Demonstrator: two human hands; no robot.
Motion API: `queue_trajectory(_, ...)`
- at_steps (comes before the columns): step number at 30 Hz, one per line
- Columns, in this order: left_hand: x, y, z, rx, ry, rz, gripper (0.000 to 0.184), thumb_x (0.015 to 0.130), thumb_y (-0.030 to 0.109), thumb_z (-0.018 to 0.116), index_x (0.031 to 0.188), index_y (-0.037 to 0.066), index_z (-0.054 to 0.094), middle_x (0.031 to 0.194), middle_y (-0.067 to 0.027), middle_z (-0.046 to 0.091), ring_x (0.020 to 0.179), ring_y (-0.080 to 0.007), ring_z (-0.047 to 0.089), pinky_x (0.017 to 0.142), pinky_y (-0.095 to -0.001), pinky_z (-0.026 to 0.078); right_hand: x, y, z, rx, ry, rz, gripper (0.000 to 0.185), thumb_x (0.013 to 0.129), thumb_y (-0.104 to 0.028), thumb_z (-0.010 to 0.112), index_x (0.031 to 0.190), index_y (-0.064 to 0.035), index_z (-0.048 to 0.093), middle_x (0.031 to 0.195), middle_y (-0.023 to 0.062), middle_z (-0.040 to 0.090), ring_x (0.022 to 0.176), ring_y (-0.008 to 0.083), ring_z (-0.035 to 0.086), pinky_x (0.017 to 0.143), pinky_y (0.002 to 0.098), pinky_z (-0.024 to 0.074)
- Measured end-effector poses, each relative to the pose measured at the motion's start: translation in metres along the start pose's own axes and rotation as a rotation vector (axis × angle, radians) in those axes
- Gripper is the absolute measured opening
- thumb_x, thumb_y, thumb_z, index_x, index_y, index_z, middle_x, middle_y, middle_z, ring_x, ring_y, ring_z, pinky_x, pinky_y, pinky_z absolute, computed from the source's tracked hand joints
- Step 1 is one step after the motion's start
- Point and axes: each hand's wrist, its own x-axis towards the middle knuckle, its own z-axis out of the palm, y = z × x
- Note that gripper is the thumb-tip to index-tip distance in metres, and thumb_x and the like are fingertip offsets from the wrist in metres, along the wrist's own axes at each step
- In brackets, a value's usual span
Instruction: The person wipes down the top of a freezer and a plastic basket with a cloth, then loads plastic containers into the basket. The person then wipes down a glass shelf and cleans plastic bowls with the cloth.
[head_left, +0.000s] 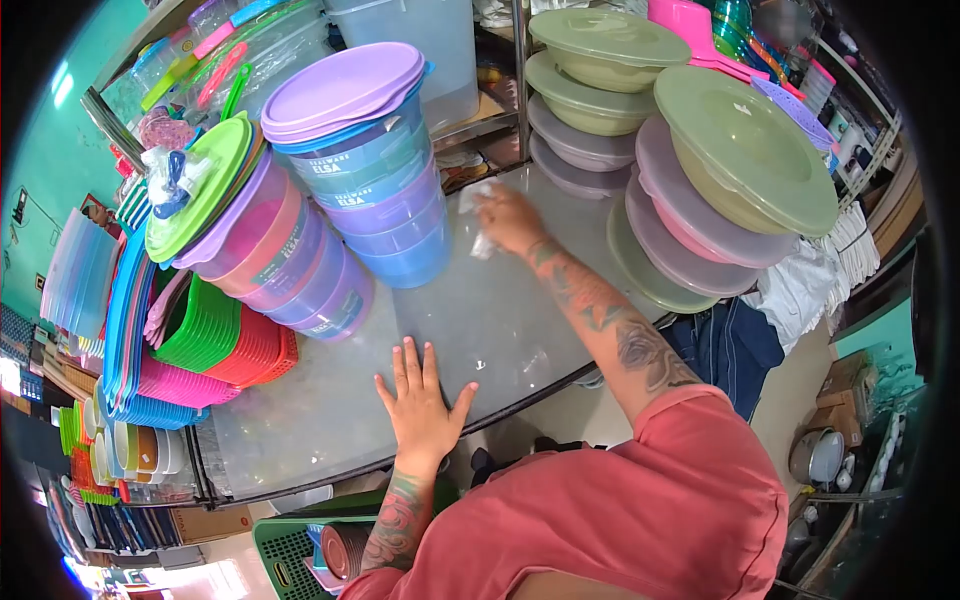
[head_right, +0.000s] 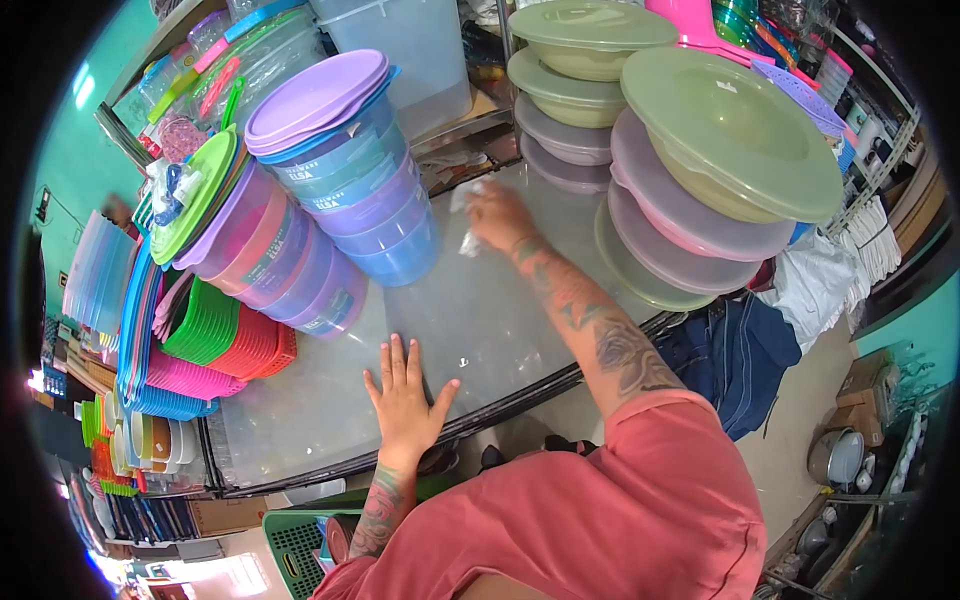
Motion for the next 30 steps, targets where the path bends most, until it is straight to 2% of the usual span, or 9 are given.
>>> queue_trajectory(5, -0.001, -0.003, -0.001, -0.043, 0.007, -0.003, 0.089, 0.096, 0.061, 0.059, 0.159, 0.002, 0.036, 0.169, -0.0214, 0.025, 0.158, -0.0385, 0.017, 0.122, -0.068, 0.006, -0.008, 0.038, -0.012, -0.256, 0.149, 0.156, 0.045, 0.1, -0.029, 0.049, 0.139, -0.0105, 0.063, 0.147, 0.019, 0.056, 0.141, 0.0355, 0.047, 0.116, 0.0489, 0.0368)
queue_trajectory(11, -0.002, -0.004, -0.001, -0.053, 0.032, 0.001, 0.087, 0.094, 0.057, 0.062, 0.157, 0.002, 0.039, 0.169, -0.0206, 0.027, 0.158, -0.0373, 0.02, 0.122, -0.0666, 0.008, -0.045, -0.06, 0.006, -0.089, 0.113, -0.12, 0.043, 0.097, -0.029, 0.055, 0.134, -0.0109, 0.065, 0.146, 0.0189, 0.055, 0.14, 0.0351, 0.047, 0.114, 0.05, 0.038)
queue_trajectory(15, -0.002, -0.006, 0.0, -0.071, 0.044, 0.022, 0.086, 0.094, 0.055, 0.064, 0.156, 0.001, 0.041, 0.168, -0.0209, 0.027, 0.158, -0.0376, 0.02, 0.122, -0.0666, 0.008, -0.069, -0.056, -0.023, -0.022, 0.008, -0.133, 0.045, 0.103, -0.03, 0.05, 0.141, -0.0073, 0.059, 0.149, 0.0218, 0.051, 0.143, 0.0376, 0.044, 0.117, 0.05, 0.0346)
queue_trajectory(17, -0.004, -0.008, 0.001, -0.075, 0.048, 0.028, 0.085, 0.094, 0.054, 0.064, 0.156, 0.0, 0.041, 0.168, -0.0211, 0.027, 0.158, -0.0377, 0.02, 0.122, -0.0666, 0.008, -0.082, -0.014, -0.029, -0.288, -0.005, -0.101, 0.048, 0.105, -0.033, 0.048, 0.145, -0.0073, 0.055, 0.152, 0.0216, 0.048, 0.145, 0.0395, 0.041, 0.118, 0.0508, 0.0338)
queue_trajectory(21, -0.003, -0.008, -0.002, -0.104, 0.042, 0.033, 0.083, 0.097, 0.055, 0.06, 0.156, 0.0, 0.04, 0.168, -0.0225, 0.027, 0.157, -0.0383, 0.02, 0.122, -0.0668, 0.005, -0.131, 0.021, -0.049, -0.394, 0.167, 0.149, 0.049, 0.102, -0.03, 0.049, 0.145, -0.0068, 0.053, 0.148, 0.0207, 0.051, 0.142, 0.0394, 0.043, 0.114, 0.0542, 0.0366)
queue_trajectory(23, -0.003, -0.008, -0.002, -0.123, 0.041, 0.024, 0.082, 0.097, 0.054, 0.061, 0.156, 0.0, 0.04, 0.167, -0.0233, 0.028, 0.157, -0.0381, 0.02, 0.123, -0.0667, 0.005, -0.147, -0.006, -0.047, -0.415, 0.147, 0.232, 0.051, 0.102, -0.029, 0.05, 0.147, -0.0045, 0.051, 0.151, 0.0212, 0.048, 0.144, 0.0422, 0.039, 0.116, 0.0565, 0.0333)
queue_trajectory(26, -0.002, -0.012, -0.002, -0.295, 0.094, -0.004, 0.078, 0.098, 0.05, 0.062, 0.154, -0.001, 0.042, 0.165, -0.0247, 0.031, 0.156, -0.0391, 0.023, 0.123, -0.0642, 0.004, -0.135, -0.077, -0.04, -0.177, -0.011, 0.05, 0.051, 0.102, -0.028, 0.053, 0.146, -0.0021, 0.051, 0.156, 0.0242, 0.042, 0.148, 0.0458, 0.033, 0.12, 0.0574, 0.0283)
queue_trajectory(28, -0.004, -0.018, -0.001, -0.402, 0.161, -0.043, 0.072, 0.098, 0.042, 0.064, 0.151, -0.002, 0.044, 0.161, -0.0249, 0.035, 0.153, -0.0394, 0.029, 0.124, -0.0605, 0.011, -0.122, -0.128, -0.024, -0.126, -0.173, -0.166, 0.051, 0.099, -0.026, 0.058, 0.143, 0.001, 0.054, 0.152, 0.0274, 0.044, 0.146, 0.0464, 0.036, 0.119, 0.0574, 0.0298)
queue_trajectory(30, -0.001, -0.022, -0.001, -0.561, 0.273, -0.061, 0.065, 0.098, 0.034, 0.066, 0.148, -0.002, 0.046, 0.158, -0.0246, 0.039, 0.15, -0.039, 0.034, 0.123, -0.0564, 0.018, -0.128, -0.185, 0.003, 0.039, 0.048, -0.11, 0.051, 0.096, -0.026, 0.06, 0.139, 0.0007, 0.057, 0.149, 0.0259, 0.047, 0.144, 0.045, 0.038, 0.118, 0.0576, 0.0314)
